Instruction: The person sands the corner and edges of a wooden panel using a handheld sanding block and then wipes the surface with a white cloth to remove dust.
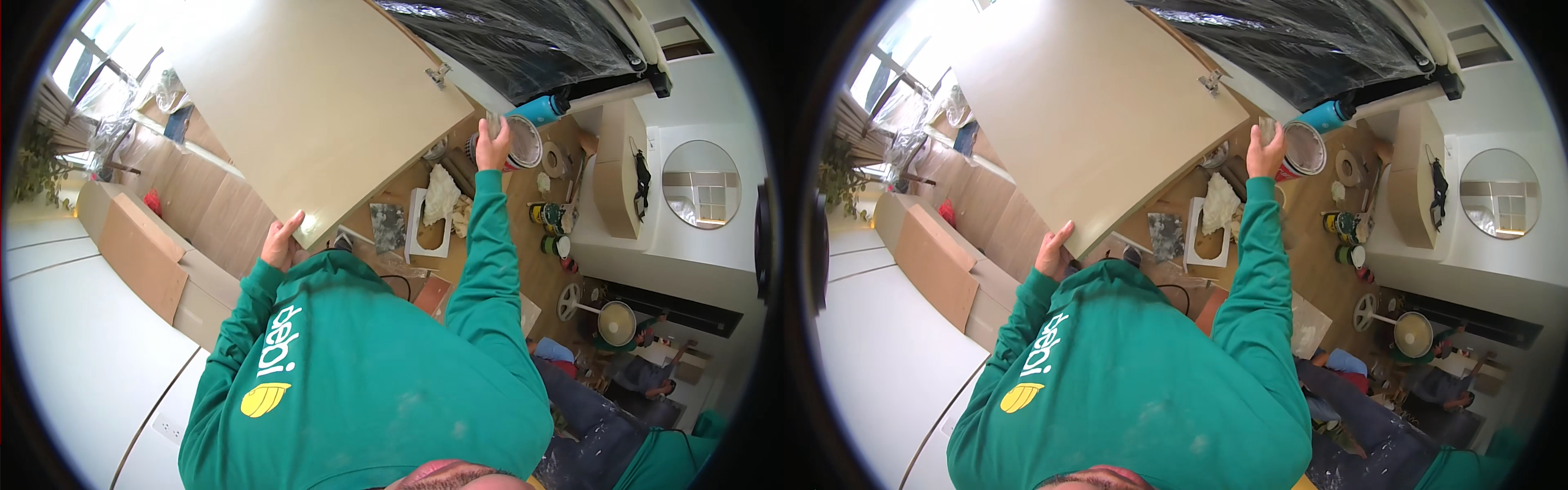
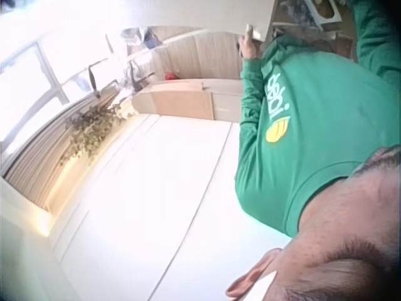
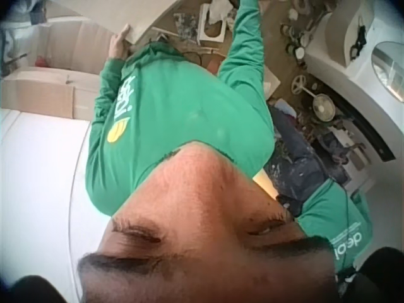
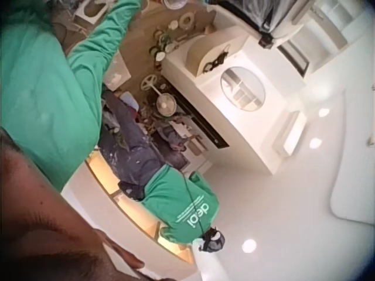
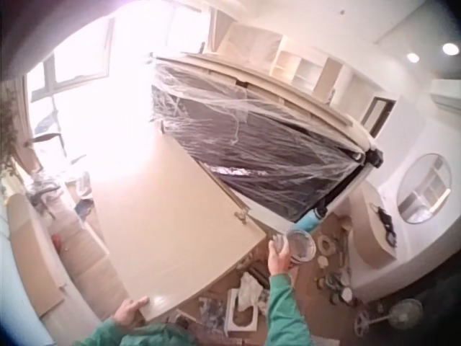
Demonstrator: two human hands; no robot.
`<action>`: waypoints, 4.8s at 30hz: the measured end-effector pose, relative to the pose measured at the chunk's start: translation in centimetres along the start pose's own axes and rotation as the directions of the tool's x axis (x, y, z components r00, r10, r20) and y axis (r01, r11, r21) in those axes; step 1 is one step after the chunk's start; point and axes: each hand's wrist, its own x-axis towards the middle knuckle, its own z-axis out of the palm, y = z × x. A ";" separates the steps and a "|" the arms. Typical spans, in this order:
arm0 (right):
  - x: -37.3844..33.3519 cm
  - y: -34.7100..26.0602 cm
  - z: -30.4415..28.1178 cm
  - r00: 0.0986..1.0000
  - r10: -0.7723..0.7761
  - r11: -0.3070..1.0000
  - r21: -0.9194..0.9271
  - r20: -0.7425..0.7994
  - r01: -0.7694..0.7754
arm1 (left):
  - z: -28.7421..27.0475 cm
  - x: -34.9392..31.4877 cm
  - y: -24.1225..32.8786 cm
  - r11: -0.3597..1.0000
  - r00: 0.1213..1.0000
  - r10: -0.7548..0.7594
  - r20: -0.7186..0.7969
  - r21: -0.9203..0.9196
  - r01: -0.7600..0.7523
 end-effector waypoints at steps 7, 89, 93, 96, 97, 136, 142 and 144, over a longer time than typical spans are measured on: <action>-13.9 -4.6 0.2 0.789 0.247 0.564 0.579 0.563 -0.589 | 0.2 0.4 1.1 0.987 0.981 -0.159 0.111 -0.002 0.160; -32.8 -15.1 1.4 0.712 0.058 0.827 0.366 0.699 -0.426 | -0.4 1.7 -0.1 0.978 0.988 0.027 0.150 0.199 -0.057; -30.7 -15.2 1.2 0.739 0.056 0.807 0.406 0.671 -0.429 | -1.8 2.1 -0.9 0.966 0.988 -0.032 0.149 0.257 -0.008; -32.9 -16.2 0.9 0.702 0.044 0.813 0.383 0.711 -0.439 | -1.4 2.5 -0.7 0.965 0.991 -0.041 0.130 0.263 0.005; -33.0 -16.5 0.7 0.676 0.013 0.818 0.381 0.737 -0.430 | -1.1 2.2 -0.3 0.973 0.989 -0.021 0.144 0.232 -0.013; -30.4 -16.4 -0.2 0.513 -0.062 0.838 0.324 0.856 -0.439 | -1.4 2.5 -0.7 0.970 0.985 -0.034 0.172 0.244 -0.009; -31.0 -15.0 0.4 0.590 0.035 0.805 0.327 0.806 -0.495 | -0.3 1.6 0.1 0.978 0.986 -0.009 0.168 0.208 -0.026; -31.2 -15.6 0.4 0.570 0.013 0.809 0.326 0.822 -0.489 | -0.5 1.4 0.3 0.976 0.986 -0.016 0.166 0.217 -0.020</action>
